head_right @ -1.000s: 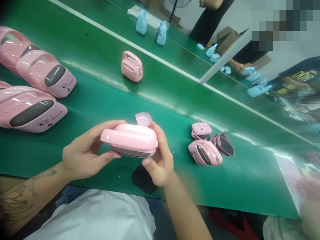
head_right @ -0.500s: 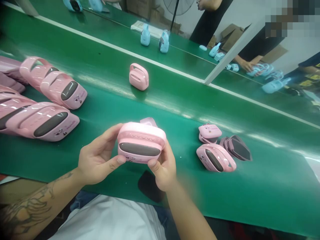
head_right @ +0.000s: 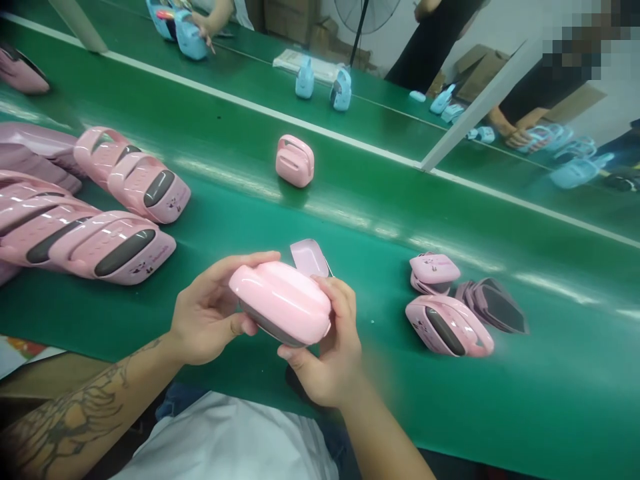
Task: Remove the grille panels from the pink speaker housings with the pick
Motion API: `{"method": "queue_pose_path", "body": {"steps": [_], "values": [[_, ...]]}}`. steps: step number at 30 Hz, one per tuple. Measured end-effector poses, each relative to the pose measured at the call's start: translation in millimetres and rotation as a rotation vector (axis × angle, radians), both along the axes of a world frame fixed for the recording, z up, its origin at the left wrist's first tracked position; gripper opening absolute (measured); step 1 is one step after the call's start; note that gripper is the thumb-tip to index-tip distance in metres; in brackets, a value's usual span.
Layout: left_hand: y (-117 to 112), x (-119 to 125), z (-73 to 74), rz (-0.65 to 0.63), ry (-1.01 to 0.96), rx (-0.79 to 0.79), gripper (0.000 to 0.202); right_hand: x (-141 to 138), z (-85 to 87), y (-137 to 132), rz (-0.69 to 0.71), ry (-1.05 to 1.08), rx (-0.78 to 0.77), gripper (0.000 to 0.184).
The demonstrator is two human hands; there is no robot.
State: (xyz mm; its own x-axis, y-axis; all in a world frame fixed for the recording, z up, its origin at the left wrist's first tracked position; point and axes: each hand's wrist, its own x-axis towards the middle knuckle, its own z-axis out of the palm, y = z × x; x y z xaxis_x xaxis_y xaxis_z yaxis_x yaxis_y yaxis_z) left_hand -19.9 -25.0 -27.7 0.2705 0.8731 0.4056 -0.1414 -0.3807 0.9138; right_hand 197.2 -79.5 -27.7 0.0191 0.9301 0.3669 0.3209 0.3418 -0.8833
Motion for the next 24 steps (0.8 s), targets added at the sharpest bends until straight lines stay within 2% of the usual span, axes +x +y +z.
{"method": "queue_pose_path", "body": {"steps": [2,4,7,9,10,12,14,16,18,20,22,24], "values": [[2,-2,-1.5,-0.003,0.019,0.024,0.074,2,1.5,0,-0.008,-0.062,0.038,0.067],[5,-3,-1.7,-0.002,0.034,0.079,0.077,2,1.4,-3,-0.018,-0.066,0.005,0.068],[15,-1,0.0,-0.033,0.053,0.102,0.080,-2,-0.5,-3,-0.047,0.038,-0.097,0.076],[29,1,0.1,-0.043,0.073,0.073,0.080,-2,-2.0,11,-0.140,0.126,-0.150,0.080],[38,3,-0.9,-0.019,0.099,0.049,0.078,1,-2.3,26,-0.228,0.154,-0.175,0.081],[58,7,-5.6,0.118,0.222,-0.002,0.069,12,-1.2,69,-0.479,0.167,-0.236,0.078],[78,12,-13.7,0.297,0.384,-0.033,0.054,28,2.9,127,-0.635,0.163,-0.244,0.074],[92,18,-24.2,0.380,0.465,-0.013,0.045,44,8.1,187,-0.755,0.156,-0.263,0.062],[98,21,-36.0,0.361,0.499,0.045,0.043,56,10.5,237,-0.860,0.129,-0.282,0.044],[97,21,-47.0,0.299,0.543,0.110,0.044,62,8.2,269,-0.923,0.080,-0.297,0.043],[94,17,-55.7,0.226,0.587,0.160,0.044,65,2.6,285,-0.944,0.015,-0.314,0.043],[92,13,-61.6,0.148,0.616,0.190,0.043,67,-2.6,289,-0.925,-0.057,-0.331,0.043]]}}
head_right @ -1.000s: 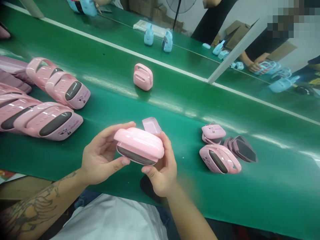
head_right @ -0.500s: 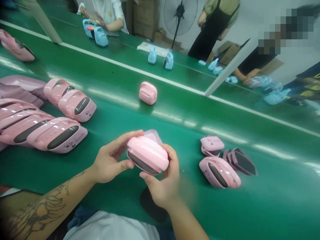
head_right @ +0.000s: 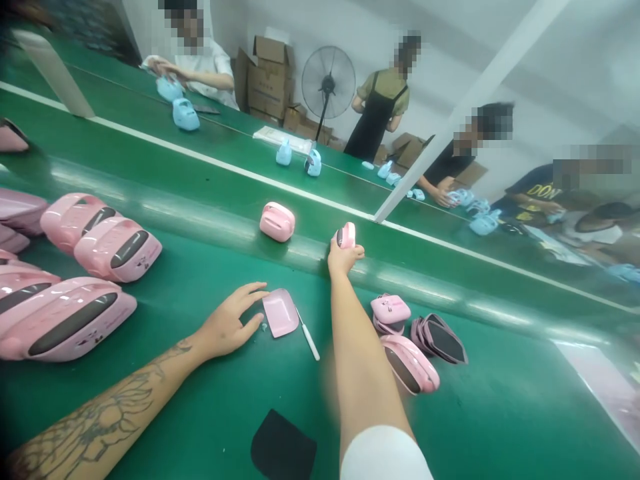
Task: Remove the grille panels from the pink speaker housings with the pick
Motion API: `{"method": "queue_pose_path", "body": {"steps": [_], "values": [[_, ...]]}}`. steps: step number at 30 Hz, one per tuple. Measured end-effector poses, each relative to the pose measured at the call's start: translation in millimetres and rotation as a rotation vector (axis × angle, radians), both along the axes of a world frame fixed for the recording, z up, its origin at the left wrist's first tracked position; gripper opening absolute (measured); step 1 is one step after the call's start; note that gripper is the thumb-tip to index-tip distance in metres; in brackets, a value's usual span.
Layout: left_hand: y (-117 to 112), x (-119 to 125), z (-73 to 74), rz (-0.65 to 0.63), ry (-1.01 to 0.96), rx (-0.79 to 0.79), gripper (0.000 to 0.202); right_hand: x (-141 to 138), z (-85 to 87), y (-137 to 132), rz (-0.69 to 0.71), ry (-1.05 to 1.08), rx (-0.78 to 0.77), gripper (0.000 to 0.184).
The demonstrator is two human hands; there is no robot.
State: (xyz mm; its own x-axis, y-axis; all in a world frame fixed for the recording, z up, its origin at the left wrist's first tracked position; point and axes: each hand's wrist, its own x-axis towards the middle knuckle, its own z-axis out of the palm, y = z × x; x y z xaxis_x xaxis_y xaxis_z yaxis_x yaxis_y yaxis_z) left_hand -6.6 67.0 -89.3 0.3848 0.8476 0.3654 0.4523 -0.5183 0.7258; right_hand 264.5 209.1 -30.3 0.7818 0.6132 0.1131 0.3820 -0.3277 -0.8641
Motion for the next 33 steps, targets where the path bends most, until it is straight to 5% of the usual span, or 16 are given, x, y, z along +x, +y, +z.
{"method": "queue_pose_path", "body": {"steps": [5,7,11,15,21,27,33], "values": [[-2,2,-6.3,-0.091,0.178,0.126,0.045,13,3.0,-49,0.236,-0.122,-0.066,0.046],[-2,8,-7.3,-0.006,0.232,0.135,0.045,13,8.2,-101,0.425,-0.155,-0.069,0.049],[2,22,-5.4,0.184,0.279,-0.028,0.060,-5,8.9,-237,0.957,-0.123,-0.147,0.009],[9,38,0.5,0.229,0.218,-0.215,0.053,-30,-12.0,-321,1.278,-0.266,-0.320,0.042],[13,53,15.9,0.189,-0.031,-0.322,0.032,-38,-26.1,-323,1.168,-0.224,-0.342,0.014],[-4,43,35.7,0.233,-0.392,-0.575,0.040,-27,-0.6,-290,0.935,-0.022,-0.246,0.012],[-24,36,38.5,0.287,-0.594,-0.781,0.054,-45,22.0,-240,0.721,0.004,-0.147,0.014]]}}
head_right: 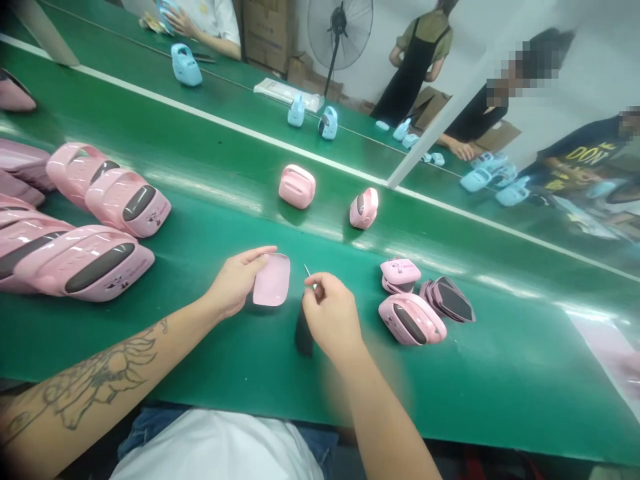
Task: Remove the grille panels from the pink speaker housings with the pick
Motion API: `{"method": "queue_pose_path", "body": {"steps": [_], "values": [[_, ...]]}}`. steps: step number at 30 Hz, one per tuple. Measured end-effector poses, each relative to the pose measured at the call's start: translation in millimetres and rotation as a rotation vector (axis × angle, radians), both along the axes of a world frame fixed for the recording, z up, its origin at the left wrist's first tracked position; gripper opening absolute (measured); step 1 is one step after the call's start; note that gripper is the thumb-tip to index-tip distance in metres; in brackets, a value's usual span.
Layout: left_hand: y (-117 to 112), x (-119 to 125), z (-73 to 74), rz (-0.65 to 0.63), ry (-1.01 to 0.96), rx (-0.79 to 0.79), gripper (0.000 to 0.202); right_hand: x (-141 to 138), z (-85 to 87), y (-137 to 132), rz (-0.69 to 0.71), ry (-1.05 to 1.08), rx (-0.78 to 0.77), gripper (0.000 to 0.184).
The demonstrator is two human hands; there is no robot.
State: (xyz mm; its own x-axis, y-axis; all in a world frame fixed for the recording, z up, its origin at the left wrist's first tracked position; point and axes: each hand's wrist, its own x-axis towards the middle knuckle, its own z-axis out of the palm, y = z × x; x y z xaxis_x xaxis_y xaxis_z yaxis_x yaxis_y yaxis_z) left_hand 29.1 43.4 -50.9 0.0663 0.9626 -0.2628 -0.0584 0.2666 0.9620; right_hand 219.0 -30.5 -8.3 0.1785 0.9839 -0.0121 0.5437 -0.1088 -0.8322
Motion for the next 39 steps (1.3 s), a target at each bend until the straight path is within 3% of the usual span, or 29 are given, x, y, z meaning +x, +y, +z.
{"method": "queue_pose_path", "body": {"steps": [3,9,13,17,21,25,28,32,36,39], "values": [[-6,3,-1.4,-0.004,-0.072,-0.037,0.056,-20,-2.2,26,-0.047,0.009,0.040,0.020],[-7,3,-10.0,-0.070,-0.255,-0.088,0.068,-50,-27.5,70,-0.073,0.258,-0.055,0.023],[-4,-2,-15.3,-0.138,-0.357,-0.130,0.086,-56,-38.1,78,-0.089,0.466,-0.123,0.030],[1,-12,-15.1,-0.215,-0.400,-0.152,0.100,-50,-38.2,74,-0.066,0.565,-0.109,0.030],[7,-21,-13.1,-0.280,-0.301,-0.134,0.091,-34,-28.9,65,-0.035,0.495,-0.015,0.036],[11,-27,-8.8,-0.272,-0.247,-0.104,0.077,-25,-21.0,60,0.087,0.320,0.039,0.050],[12,-30,-4.9,-0.283,-0.228,-0.086,0.080,-24,-24.0,62,0.143,0.257,0.013,0.040],[11,-29,-4.2,-0.246,-0.224,-0.069,0.088,-21,-32.9,68,0.066,0.272,-0.020,0.032],[6,-21,-9.3,-0.199,-0.181,-0.070,0.062,-19,-37.6,71,-0.007,0.351,-0.067,0.036],[4,-19,-14.3,-0.142,-0.117,-0.036,0.059,-23,-39.0,70,-0.021,0.346,-0.080,0.041]]}}
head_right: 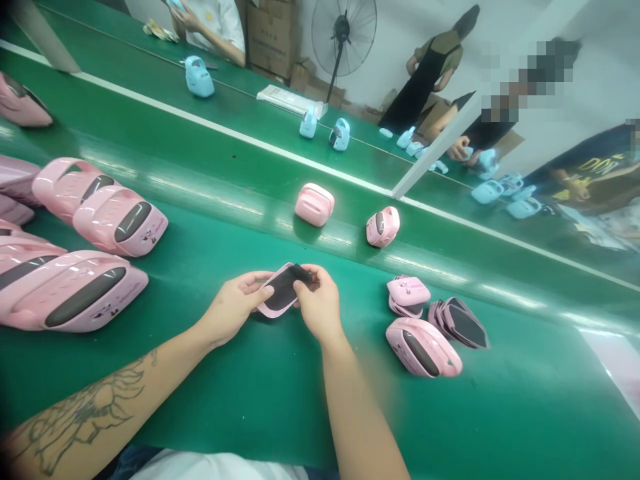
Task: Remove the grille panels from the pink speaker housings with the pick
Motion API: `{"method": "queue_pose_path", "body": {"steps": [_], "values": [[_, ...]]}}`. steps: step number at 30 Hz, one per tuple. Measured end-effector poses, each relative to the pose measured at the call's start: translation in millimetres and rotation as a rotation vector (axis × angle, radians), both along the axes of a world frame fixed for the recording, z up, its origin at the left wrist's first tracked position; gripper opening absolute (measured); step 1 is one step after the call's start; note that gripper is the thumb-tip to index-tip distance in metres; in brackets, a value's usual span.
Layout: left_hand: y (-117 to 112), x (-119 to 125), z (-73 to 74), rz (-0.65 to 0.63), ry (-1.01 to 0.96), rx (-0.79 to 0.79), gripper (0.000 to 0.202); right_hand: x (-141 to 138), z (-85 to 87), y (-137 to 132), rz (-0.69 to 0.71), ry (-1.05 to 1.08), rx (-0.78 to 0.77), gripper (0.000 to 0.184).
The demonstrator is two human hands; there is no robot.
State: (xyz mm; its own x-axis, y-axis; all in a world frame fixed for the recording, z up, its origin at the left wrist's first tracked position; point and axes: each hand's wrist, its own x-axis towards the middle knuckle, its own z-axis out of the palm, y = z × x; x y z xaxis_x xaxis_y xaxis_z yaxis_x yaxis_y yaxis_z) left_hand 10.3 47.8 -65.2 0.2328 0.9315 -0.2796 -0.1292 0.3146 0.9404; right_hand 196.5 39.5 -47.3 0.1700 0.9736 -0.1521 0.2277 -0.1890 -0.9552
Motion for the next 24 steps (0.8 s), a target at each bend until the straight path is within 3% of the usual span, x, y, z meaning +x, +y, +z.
{"method": "queue_pose_path", "body": {"steps": [5,8,18,24], "values": [[4,-6,-2.0,0.174,0.217,0.123,0.039,-7,-3.4,-8,0.044,-0.062,0.015,0.045],[5,-8,3.2,0.173,0.293,0.194,0.026,-6,-7.3,-11,0.055,-0.077,0.019,0.043],[2,-5,8.1,0.032,0.280,0.229,0.054,0,-9.6,-9,0.012,-0.086,0.016,0.034],[4,-5,7.3,0.029,0.216,0.209,0.055,4,-5.5,-10,0.053,-0.070,-0.006,0.032]]}}
